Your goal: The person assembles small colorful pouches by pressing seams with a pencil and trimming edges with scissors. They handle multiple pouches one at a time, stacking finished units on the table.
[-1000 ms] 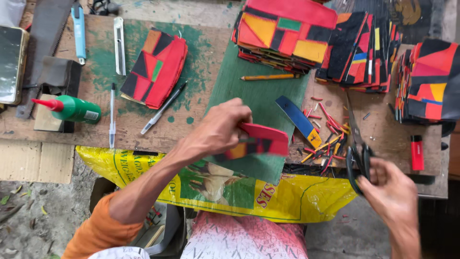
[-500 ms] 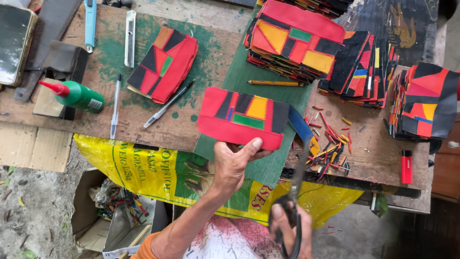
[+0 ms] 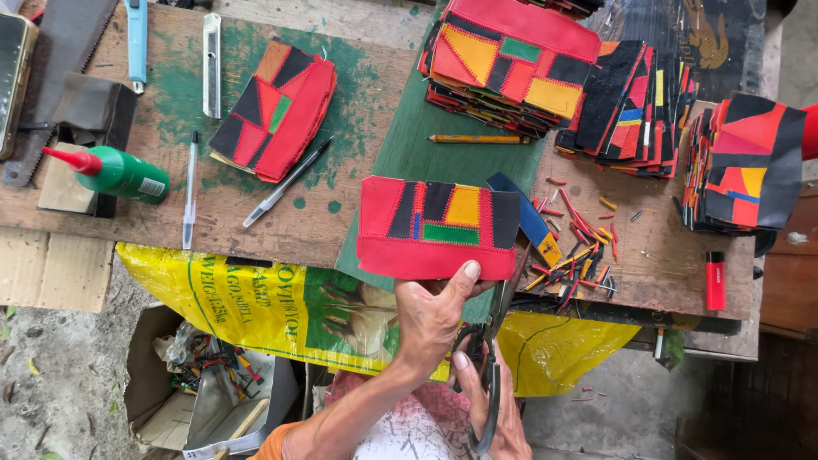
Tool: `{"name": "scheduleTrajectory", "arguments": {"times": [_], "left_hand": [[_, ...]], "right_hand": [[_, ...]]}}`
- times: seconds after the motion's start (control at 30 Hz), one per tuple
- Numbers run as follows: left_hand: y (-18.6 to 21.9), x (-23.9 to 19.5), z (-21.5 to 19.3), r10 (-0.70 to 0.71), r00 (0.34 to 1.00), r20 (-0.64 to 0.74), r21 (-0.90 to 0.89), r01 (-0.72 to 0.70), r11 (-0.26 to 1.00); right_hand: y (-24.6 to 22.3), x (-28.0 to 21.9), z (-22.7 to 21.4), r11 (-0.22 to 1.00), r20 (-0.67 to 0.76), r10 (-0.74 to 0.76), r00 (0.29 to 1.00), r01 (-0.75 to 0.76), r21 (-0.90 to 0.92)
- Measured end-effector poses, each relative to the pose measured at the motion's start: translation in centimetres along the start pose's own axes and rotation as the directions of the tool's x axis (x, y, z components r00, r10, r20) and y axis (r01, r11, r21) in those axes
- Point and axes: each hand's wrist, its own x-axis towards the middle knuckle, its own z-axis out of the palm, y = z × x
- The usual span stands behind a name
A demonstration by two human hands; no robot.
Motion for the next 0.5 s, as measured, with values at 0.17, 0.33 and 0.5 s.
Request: {"name": "scheduleTrajectory", "arguments": {"times": [0.17,0.33,0.5], "left_hand": [[-0.7,-0.4,-0.2,0.002,1.0,-0.012,0.007,-0.001,1.0],[-1.4,-0.2,-0.3,-0.039,0.999,-0.028,0.004,0.039,0.999],[-2.1,0.0,-0.4,-0.027,0.999,-0.021,-0.013,0.027,1.0]], "right_hand": [[0.8,0.6,0.2,0.999,-0.01,-0.025,1.0,0.025,0.039],[2.2,1.0,0.0,0.998,-0.027,-0.055,0.998,0.056,0.02],[4.0,1.5,0.4,0.994,-0.104,-0.107,0.989,0.109,0.015]]}}
